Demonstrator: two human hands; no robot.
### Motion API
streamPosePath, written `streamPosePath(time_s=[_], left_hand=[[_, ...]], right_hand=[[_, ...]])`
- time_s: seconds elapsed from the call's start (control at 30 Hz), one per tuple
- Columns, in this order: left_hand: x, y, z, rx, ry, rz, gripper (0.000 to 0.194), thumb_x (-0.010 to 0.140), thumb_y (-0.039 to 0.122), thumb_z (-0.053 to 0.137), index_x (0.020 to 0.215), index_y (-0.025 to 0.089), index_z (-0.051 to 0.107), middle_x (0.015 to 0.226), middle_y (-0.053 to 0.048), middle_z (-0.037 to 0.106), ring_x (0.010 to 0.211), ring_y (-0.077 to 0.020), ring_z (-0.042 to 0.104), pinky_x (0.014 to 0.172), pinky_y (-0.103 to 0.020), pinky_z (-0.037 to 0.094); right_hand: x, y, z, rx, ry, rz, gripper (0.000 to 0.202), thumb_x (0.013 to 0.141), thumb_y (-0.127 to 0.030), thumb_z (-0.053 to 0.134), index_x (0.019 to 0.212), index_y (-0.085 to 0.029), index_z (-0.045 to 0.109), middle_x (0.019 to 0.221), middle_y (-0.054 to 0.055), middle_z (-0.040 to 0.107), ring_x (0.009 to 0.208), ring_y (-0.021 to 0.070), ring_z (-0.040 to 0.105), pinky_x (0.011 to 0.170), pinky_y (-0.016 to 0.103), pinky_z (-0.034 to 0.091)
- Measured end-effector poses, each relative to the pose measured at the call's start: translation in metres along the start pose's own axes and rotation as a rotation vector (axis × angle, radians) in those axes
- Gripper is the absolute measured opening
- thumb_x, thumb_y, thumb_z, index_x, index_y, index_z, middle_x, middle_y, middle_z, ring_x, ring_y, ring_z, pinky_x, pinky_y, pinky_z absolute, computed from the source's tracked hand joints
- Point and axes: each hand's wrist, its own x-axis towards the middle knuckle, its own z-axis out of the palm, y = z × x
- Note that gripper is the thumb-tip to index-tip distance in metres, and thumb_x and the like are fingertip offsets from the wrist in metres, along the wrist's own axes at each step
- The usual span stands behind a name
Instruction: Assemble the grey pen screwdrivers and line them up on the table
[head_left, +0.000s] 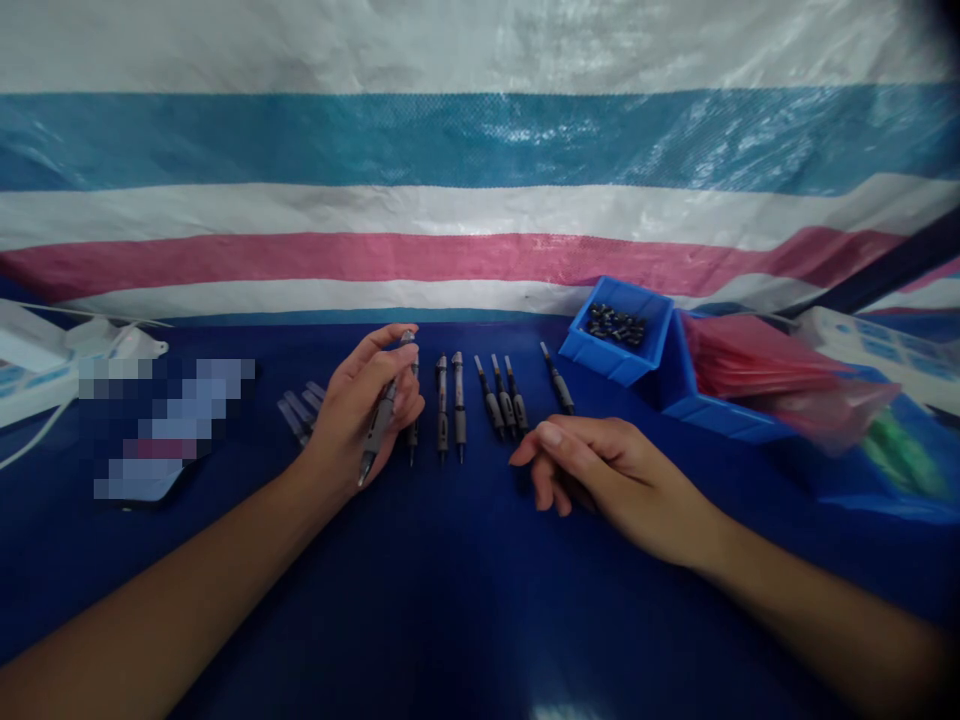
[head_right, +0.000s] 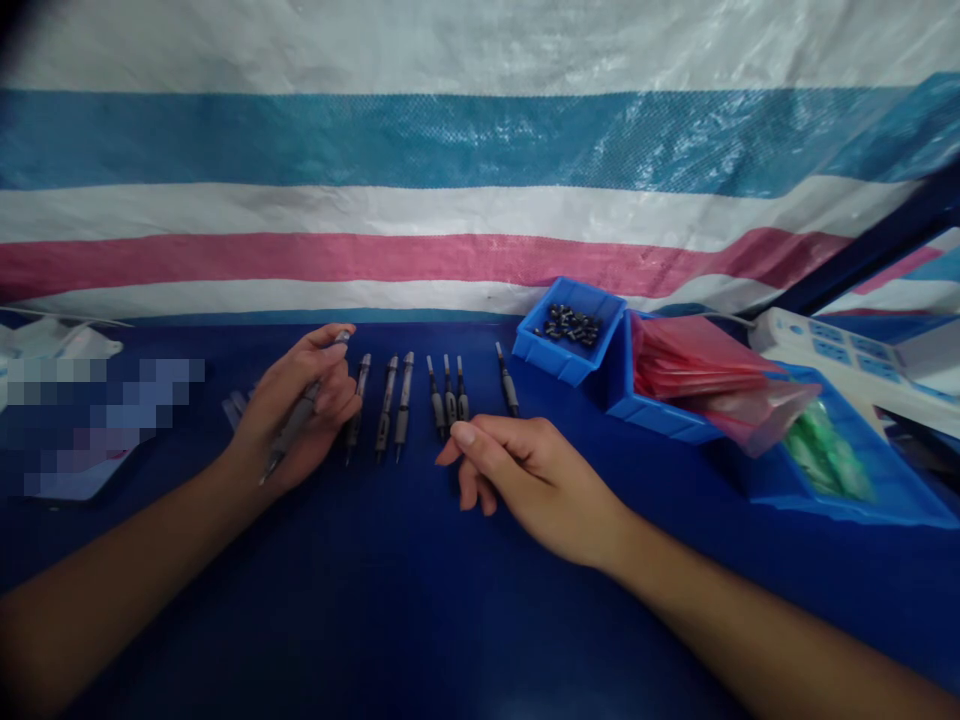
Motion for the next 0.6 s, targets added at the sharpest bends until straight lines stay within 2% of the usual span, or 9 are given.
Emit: streamPosePath(time_s=[0.23, 0.4, 0.6], left_hand=[[-0.0003, -0.0014, -0.0016, -0.018, -0.001, -0.002, 0.042, 0.095, 0.025, 0.091, 0.134, 0.017, 0.078, 0.062, 0.007, 0.058, 0.046, -0.0066, 0.040, 0.050, -0.023, 0.033], [0.0013, -0.0037, -0.0041, 0.004, -0.009, 0.008, 0.039, 0.095, 0.028, 0.093, 0.130, 0.017, 0.078, 0.063, 0.007, 0.058, 0.047, -0.0066, 0.040, 0.050, -0.024, 0.034], [0.0016, -0.0039, -0.0022, 0.059, -0.001, 0.021, 0.034, 0.093, 0.026, 0.093, 0.116, 0.020, 0.069, 0.055, 0.009, 0.054, 0.044, -0.0072, 0.035, 0.049, -0.024, 0.029]], right_hand=[[-0.0002, -0.0042, 0.0005, -0.020, -0.006, -0.006, 0.057, 0.117, -0.069, 0.062, 0.107, -0.018, 0.086, 0.077, 0.005, 0.080, 0.064, 0.0146, 0.068, 0.061, 0.026, 0.054], [0.0003, -0.0039, 0.0011, -0.026, -0.008, -0.007, 0.058, 0.116, -0.069, 0.063, 0.106, -0.017, 0.086, 0.076, 0.005, 0.079, 0.064, 0.0145, 0.069, 0.061, 0.026, 0.055], [0.0013, -0.0041, 0.0010, -0.025, -0.008, -0.012, 0.057, 0.117, -0.068, 0.062, 0.106, -0.017, 0.086, 0.076, 0.005, 0.079, 0.064, 0.0139, 0.068, 0.060, 0.025, 0.053]])
